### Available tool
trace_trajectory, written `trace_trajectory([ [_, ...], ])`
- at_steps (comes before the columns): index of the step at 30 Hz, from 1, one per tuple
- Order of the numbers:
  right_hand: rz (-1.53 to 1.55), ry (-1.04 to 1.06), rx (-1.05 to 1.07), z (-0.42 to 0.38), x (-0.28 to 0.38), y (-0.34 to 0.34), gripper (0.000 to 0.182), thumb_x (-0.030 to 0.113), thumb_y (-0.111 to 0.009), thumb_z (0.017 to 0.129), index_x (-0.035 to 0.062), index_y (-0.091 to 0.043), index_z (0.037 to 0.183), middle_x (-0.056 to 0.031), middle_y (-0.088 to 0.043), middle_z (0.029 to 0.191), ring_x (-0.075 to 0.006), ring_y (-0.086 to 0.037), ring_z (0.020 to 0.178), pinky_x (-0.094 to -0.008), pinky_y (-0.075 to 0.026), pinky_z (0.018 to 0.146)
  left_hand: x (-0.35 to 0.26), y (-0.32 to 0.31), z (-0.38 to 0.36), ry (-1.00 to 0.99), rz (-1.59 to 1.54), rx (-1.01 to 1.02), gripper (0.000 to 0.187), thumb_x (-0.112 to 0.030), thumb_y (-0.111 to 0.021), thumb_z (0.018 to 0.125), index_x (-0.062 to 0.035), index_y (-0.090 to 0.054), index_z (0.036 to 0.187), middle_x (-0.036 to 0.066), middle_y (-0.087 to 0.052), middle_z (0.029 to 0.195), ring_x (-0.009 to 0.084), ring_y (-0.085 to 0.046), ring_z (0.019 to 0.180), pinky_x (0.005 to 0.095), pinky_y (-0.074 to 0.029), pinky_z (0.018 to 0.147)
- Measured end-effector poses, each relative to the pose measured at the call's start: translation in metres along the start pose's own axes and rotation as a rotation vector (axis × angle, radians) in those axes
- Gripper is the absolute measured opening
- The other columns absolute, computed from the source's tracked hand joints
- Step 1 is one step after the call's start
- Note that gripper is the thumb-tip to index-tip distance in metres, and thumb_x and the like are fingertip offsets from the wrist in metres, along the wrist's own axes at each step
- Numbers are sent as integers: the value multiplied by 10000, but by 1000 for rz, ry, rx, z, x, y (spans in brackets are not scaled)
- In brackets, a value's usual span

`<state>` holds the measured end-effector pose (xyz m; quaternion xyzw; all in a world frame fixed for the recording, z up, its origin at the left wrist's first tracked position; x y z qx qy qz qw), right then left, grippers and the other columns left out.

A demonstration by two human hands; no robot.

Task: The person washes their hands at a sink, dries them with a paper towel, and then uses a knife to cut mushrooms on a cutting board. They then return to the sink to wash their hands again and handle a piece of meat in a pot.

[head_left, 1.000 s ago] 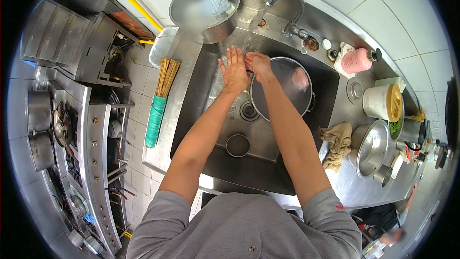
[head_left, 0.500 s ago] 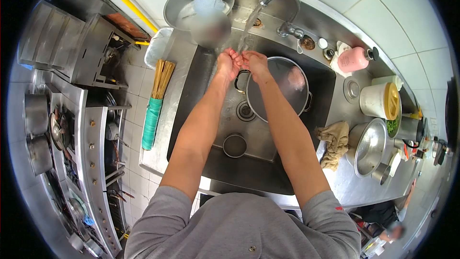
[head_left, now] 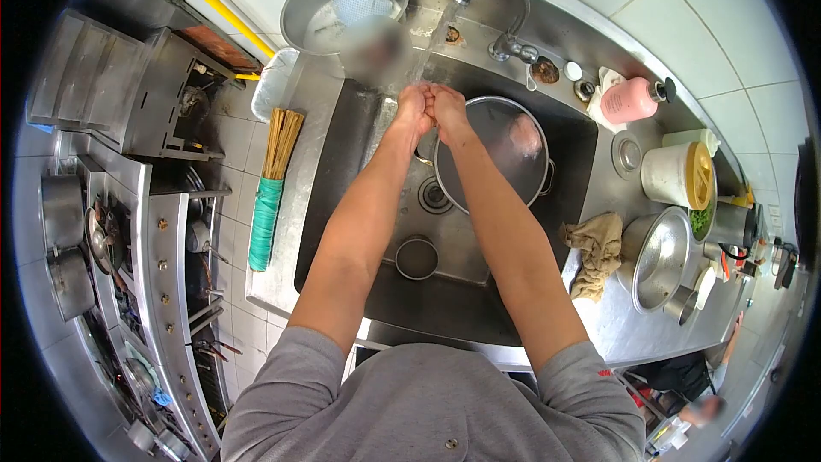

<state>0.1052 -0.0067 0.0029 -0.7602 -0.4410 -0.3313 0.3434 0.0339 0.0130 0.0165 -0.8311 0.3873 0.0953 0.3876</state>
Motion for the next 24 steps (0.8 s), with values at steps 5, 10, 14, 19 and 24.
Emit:
trace_trajectory([
  [5, -10, -6, -9, 0, 2, -3, 216, 159, -507, 991, 11, -664, 982, -58, -662, 831, -130, -581, 632, -273, -455, 564, 0, 16, 15, 11, -53, 125, 262, -119, -415, 949, -130, -466, 692, 0, -481, 586, 114, -386, 393, 254, -315, 335],
  [10, 84, -72, 6, 5, -1, -12, 253, 210, -474, 1014, 55, -654, 926, -27, -620, 753, -108, -494, 548, -272, -391, 500, 0, 21, 25, 33, -143, 200, 248, -96, -416, 918, -141, -442, 676, -18, -419, 575, 113, -345, 412, 260, -265, 329],
  [14, 31, -68, -5, -2, 3, -11, 261, 207, -469, 1014, 65, -622, 857, -16, -575, 700, -109, -466, 530, -278, -379, 490, -2, 17, 13, 9, -135, 153, 239, -94, -431, 924, -134, -450, 688, -14, -426, 597, 108, -359, 420, 251, -277, 333],
  [19, 89, -52, 13, -3, 2, -13, 244, 183, -468, 1003, 59, -616, 854, -11, -551, 674, -107, -441, 514, -265, -363, 480, 0, 23, 18, 0, -157, 182, 226, -79, -412, 917, -132, -457, 702, -26, -396, 574, 104, -327, 414, 252, -251, 334],
  [24, 72, -13, -31, -5, 2, -13, 221, 106, -499, 978, 21, -644, 834, -24, -572, 677, -95, -464, 513, -274, -368, 451, 2, 20, 21, 40, -210, 200, 271, -85, -384, 942, -125, -442, 680, -20, -405, 566, 110, -336, 398, 247, -270, 339],
])
Point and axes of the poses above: each hand's wrist, its own z-axis towards the middle knuckle, its own y-axis out of the back of the hand, x = y × z, the point moved 1 cm from there along z, towards the middle knuckle
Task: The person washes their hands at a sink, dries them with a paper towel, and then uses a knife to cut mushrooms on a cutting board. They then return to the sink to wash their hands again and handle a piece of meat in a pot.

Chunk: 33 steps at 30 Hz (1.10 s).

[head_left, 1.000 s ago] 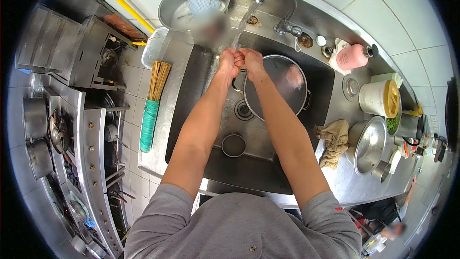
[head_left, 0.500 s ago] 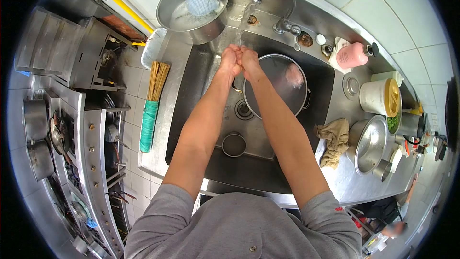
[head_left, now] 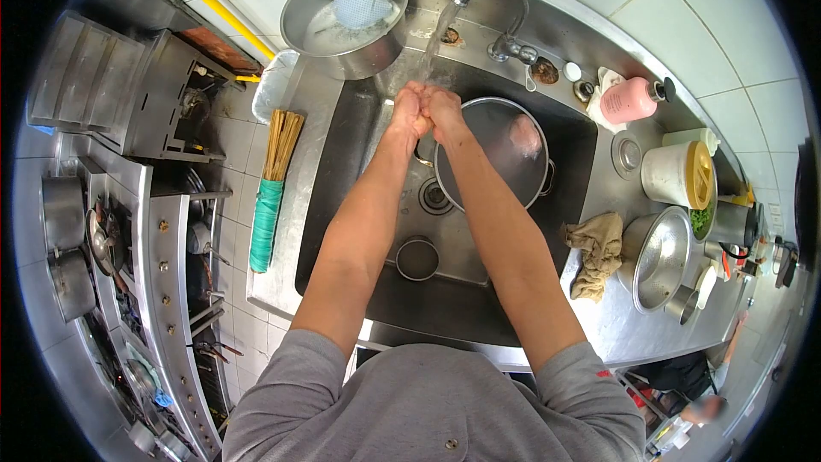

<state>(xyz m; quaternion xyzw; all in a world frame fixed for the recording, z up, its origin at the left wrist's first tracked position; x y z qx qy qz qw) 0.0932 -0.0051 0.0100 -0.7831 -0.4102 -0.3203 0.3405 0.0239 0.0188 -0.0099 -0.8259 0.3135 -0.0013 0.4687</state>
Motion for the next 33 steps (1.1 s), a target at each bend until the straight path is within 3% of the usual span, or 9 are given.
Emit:
trace_trajectory([
  [3, 38, 21, 32, 3, -3, 3, 195, 70, -534, 958, -4, -667, 836, -41, -601, 695, -95, -486, 511, -264, -370, 429, 3, -1, 3, -41, 23, -64, 289, -112, -380, 967, -99, -499, 704, -9, -434, 568, 113, -350, 389, 241, -277, 341],
  [6, 62, 31, 34, 3, -1, 2, 168, 64, -562, 948, -18, -680, 861, -58, -623, 714, -100, -496, 496, -244, -369, 413, 0, 6, 1, 15, 113, 53, 298, -156, -397, 985, -50, -573, 769, 3, -466, 575, 118, -369, 390, 250, -296, 337],
  [12, 72, 44, 42, 1, -1, 1, 149, 74, -595, 940, -28, -677, 870, -72, -638, 733, -104, -518, 488, -241, -384, 404, -5, 1, -8, 34, 86, 35, 331, -194, -395, 994, -7, -607, 823, 38, -522, 587, 126, -422, 399, 266, -338, 329],
  [18, 54, 57, 43, -1, 2, -1, 114, 65, -619, 917, -32, -662, 876, -81, -640, 739, -110, -551, 521, -258, -408, 416, -6, 9, 1, -30, 131, 57, 304, -176, -422, 973, -52, -586, 749, 46, -544, 596, 124, -435, 404, 255, -323, 323],
  [21, 69, 53, 18, -1, 2, -2, 96, 54, -621, 908, -30, -655, 875, -83, -640, 743, -111, -559, 533, -263, -416, 423, -9, 5, -7, 43, 72, 75, 281, -141, -404, 978, -74, -555, 750, 46, -543, 614, 125, -433, 406, 252, -322, 329],
  [30, 107, 82, -42, 5, -4, -6, 93, 43, -589, 913, -11, -651, 870, -93, -653, 799, -149, -601, 609, -283, -475, 503, -1, -20, -13, -119, 132, -128, 254, -92, -411, 951, -90, -507, 715, 30, -508, 648, 125, -471, 499, 259, -334, 374],
  [33, 117, 20, -65, 4, -3, -6, 138, 77, -563, 932, 16, -636, 831, -73, -640, 790, -157, -592, 631, -308, -480, 539, -12, 12, 4, 58, 57, 159, 203, -50, -420, 922, -88, -477, 731, 5, -460, 652, 138, -423, 493, 257, -357, 410],
])
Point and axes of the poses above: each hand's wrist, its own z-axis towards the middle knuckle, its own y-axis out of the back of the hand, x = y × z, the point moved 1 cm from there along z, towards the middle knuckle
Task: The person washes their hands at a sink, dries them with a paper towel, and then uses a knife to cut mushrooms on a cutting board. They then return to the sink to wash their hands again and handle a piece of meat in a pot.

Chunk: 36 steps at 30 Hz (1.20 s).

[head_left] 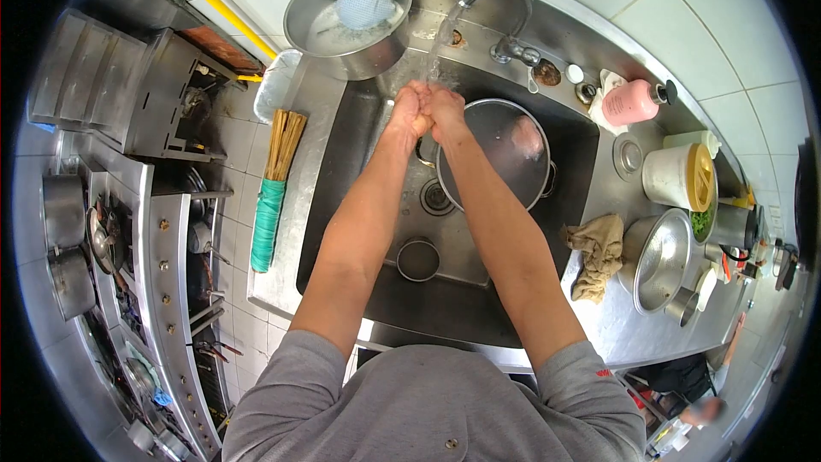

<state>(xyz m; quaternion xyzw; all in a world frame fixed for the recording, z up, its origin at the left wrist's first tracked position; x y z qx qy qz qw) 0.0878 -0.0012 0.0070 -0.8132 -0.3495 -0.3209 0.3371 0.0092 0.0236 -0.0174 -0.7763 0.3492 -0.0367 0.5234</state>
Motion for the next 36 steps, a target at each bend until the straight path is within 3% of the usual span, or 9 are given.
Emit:
trace_trajectory([
  [3, 84, -59, 5, 4, -3, 1, 178, 99, -536, 942, 51, -605, 786, -49, -603, 763, -157, -554, 629, -316, -463, 560, 1, 1, 0, 67, -191, 83, 190, -63, -408, 925, -77, -479, 749, 16, -459, 670, 151, -431, 542, 264, -364, 440],
  [7, 136, -92, 24, 4, -8, 5, 194, 60, -474, 931, 77, -566, 760, -26, -553, 747, -157, -507, 640, -308, -442, 586, 4, -2, -1, 33, -56, -70, 215, -103, -383, 946, -79, -469, 750, 23, -454, 688, 156, -433, 571, 267, -377, 463],
  [9, 125, -93, 27, 3, -9, 5, 165, 83, -530, 918, 62, -585, 764, -34, -580, 761, -152, -541, 657, -299, -443, 589, 6, -4, -1, 34, -70, -139, 247, -96, -368, 945, -94, -441, 708, 17, -429, 662, 145, -404, 556, 255, -347, 449],
  [12, 103, -23, 36, 4, -15, 6, 117, 66, -564, 899, 46, -614, 795, -47, -608, 788, -152, -574, 686, -295, -462, 603, 10, -2, 5, -20, -57, -205, 253, -83, -355, 956, -79, -474, 733, 34, -470, 680, 169, -458, 575, 286, -418, 475],
  [15, 69, 30, 24, 1, -16, 3, 69, 26, -571, 880, 22, -636, 856, -68, -633, 825, -159, -603, 727, -301, -492, 629, 11, 4, 9, -46, 0, -134, 257, -67, -347, 959, -45, -534, 784, 81, -555, 732, 200, -555, 641, 332, -504, 537],
  [21, 46, 59, -7, -10, -8, -3, 91, 2, -571, 879, -22, -638, 937, -107, -665, 880, -185, -645, 770, -324, -536, 660, 9, -7, -7, -151, 95, -156, 255, -39, -356, 966, -1, -585, 860, 138, -629, 789, 236, -638, 709, 360, -562, 625],
  [24, 104, 39, 6, -8, -8, -3, 92, -7, -575, 880, -32, -637, 943, -114, -670, 879, -194, -655, 739, -330, -548, 643, 8, -10, -12, -158, 105, -166, 242, -44, -353, 975, -12, -571, 874, 100, -605, 747, 187, -594, 617, 309, -524, 531],
  [30, 164, -63, 13, -1, -6, 1, 82, -32, -596, 872, -36, -638, 942, -117, -672, 856, -200, -657, 697, -324, -557, 612, 7, -2, -7, -110, 92, -164, 234, -85, -372, 989, -65, -521, 811, 14, -507, 627, 104, -431, 460, 226, -328, 364],
  [36, 80, -59, 43, 11, -9, 7, 47, 27, -662, 884, -15, -643, 878, -92, -664, 795, -173, -629, 647, -299, -526, 560, 4, 4, -6, -22, 17, 38, 281, -139, -406, 998, -116, -489, 731, -13, -449, 585, 91, -406, 462, 228, -325, 382],
])
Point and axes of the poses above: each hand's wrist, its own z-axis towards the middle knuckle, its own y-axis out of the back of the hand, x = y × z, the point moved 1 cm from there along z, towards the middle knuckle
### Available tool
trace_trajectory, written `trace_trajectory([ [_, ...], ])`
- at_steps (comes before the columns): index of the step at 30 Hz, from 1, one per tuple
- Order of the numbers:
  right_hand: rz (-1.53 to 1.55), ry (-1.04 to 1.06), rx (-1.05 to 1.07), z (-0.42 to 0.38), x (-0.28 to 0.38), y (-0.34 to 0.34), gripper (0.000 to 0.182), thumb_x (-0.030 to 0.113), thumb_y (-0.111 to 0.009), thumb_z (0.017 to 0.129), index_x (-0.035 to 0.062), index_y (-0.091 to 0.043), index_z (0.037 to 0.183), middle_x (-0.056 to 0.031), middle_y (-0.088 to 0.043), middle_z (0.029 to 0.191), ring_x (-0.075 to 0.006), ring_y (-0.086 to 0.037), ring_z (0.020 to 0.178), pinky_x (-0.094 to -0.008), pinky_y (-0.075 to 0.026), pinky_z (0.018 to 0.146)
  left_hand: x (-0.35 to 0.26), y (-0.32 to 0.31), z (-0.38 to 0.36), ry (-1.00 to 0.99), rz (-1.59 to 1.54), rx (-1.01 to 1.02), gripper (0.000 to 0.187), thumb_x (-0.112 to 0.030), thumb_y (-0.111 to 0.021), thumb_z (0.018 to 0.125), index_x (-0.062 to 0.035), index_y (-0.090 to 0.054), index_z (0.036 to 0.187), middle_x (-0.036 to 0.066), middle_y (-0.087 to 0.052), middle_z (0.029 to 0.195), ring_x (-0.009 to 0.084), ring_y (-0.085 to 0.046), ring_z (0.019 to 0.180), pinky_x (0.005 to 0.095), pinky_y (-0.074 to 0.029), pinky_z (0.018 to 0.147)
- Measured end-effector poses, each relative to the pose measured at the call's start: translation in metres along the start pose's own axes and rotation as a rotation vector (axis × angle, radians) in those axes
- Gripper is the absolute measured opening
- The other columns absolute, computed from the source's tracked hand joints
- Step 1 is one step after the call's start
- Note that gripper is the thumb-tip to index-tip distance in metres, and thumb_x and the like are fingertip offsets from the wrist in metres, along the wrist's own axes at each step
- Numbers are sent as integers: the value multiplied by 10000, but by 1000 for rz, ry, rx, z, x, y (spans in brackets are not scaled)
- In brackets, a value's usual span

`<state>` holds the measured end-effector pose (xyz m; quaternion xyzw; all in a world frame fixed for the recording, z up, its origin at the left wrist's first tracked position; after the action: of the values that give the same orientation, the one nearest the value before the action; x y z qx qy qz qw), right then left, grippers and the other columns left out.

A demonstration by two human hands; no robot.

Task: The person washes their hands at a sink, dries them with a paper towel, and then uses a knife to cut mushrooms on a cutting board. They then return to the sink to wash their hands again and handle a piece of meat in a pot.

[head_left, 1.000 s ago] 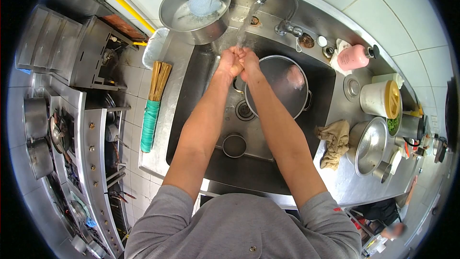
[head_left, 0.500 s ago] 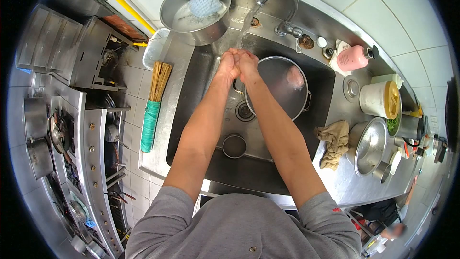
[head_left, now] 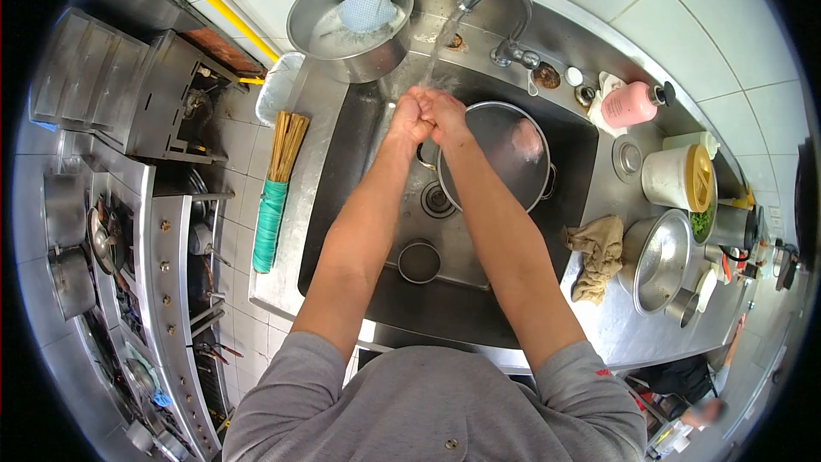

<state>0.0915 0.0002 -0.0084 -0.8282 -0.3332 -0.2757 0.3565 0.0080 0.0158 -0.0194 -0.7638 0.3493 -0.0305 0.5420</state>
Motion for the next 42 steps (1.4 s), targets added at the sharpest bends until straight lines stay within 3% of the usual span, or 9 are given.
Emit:
trace_trajectory([
  [4, -85, 166, -187, -9, 1, 4, 145, 66, -668, 885, -3, -631, 763, -92, -643, 742, -188, -593, 608, -337, -475, 531, 10, -11, -2, -94, -54, -212, 315, -146, -449, 992, -122, -469, 679, -9, -434, 575, 107, -426, 499, 254, -368, 442],
  [7, -492, 452, -325, -5, 8, 28, 241, 110, -679, 869, -11, -592, 679, -127, -597, 694, -246, -556, 582, -391, -449, 559, 6, -12, -4, -110, -33, -315, 315, -139, -506, 976, -122, -470, 664, -2, -432, 562, 141, -442, 509, 274, -395, 473],
  [9, -629, 678, -337, -8, 22, 47, 211, 155, -684, 885, -4, -611, 767, -96, -611, 734, -187, -546, 644, -346, -433, 604, 0, -9, 1, -138, 22, -380, 301, -151, -561, 963, -115, -502, 669, 12, -455, 551, 163, -459, 503, 283, -398, 468],
  [12, -820, 925, -394, -37, 61, 72, 192, 187, -708, 870, 22, -616, 834, -71, -601, 811, -163, -545, 724, -328, -443, 680, -2, 15, 14, -250, 649, -428, 131, -156, -650, 903, -78, -624, 1006, 104, -636, 875, 226, -623, 797, 366, -533, 675],
  [15, -875, 1334, -613, -78, 107, 74, 179, 124, -712, 822, 13, -572, 818, -97, -492, 682, -307, -565, 781, -425, -456, 741, -4, -31, -43, -402, 1933, -618, 629, -171, -712, 828, -85, -465, 1400, 205, -505, 1375, 339, -489, 1283, 518, -416, 1039],
  [18, -999, 1047, -502, -64, 128, 103, 252, 132, -737, 805, 27, -570, 962, -103, -566, 742, -303, -603, 801, -396, -486, 784, -7, -34, -70, -377, 2368, -415, 937, -144, -755, 747, -128, -258, 1541, 169, -168, 1613, 347, -90, 1506, 560, -85, 1201],
  [19, -818, 792, -319, -58, 132, 108, 287, 146, -738, 808, 16, -570, 1000, -130, -633, 830, -279, -636, 833, -366, -495, 806, -7, -31, -75, -349, 2386, -402, 938, -141, -751, 749, -134, -253, 1544, 168, -160, 1617, 343, -72, 1511, 571, -69, 1199],
  [21, -892, 754, -263, -56, 141, 111, 280, 143, -731, 813, 11, -574, 1005, -141, -656, 882, -261, -646, 833, -360, -496, 794, -7, -24, -82, -296, 2422, -384, 940, -134, -744, 754, -145, -245, 1551, 166, -143, 1626, 336, -36, 1519, 593, -35, 1194],
  [42, -927, 680, -206, -64, 144, 96, 259, 156, -732, 795, 21, -613, 981, -133, -678, 874, -231, -650, 829, -343, -499, 775, -13, -5, -110, -248, 2520, -366, 877, -104, -687, 774, -132, -262, 1541, 181, -161, 1620, 353, -65, 1515, 621, -75, 1182],
])
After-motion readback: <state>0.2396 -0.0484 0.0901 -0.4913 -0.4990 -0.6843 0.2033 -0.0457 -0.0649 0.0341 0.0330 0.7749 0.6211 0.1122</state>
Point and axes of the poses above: each hand's wrist, its own z-axis towards the middle knuckle, its own y-axis out of the back of the hand, x = y × z, the point moved 1 cm from there along z, towards the middle knuckle
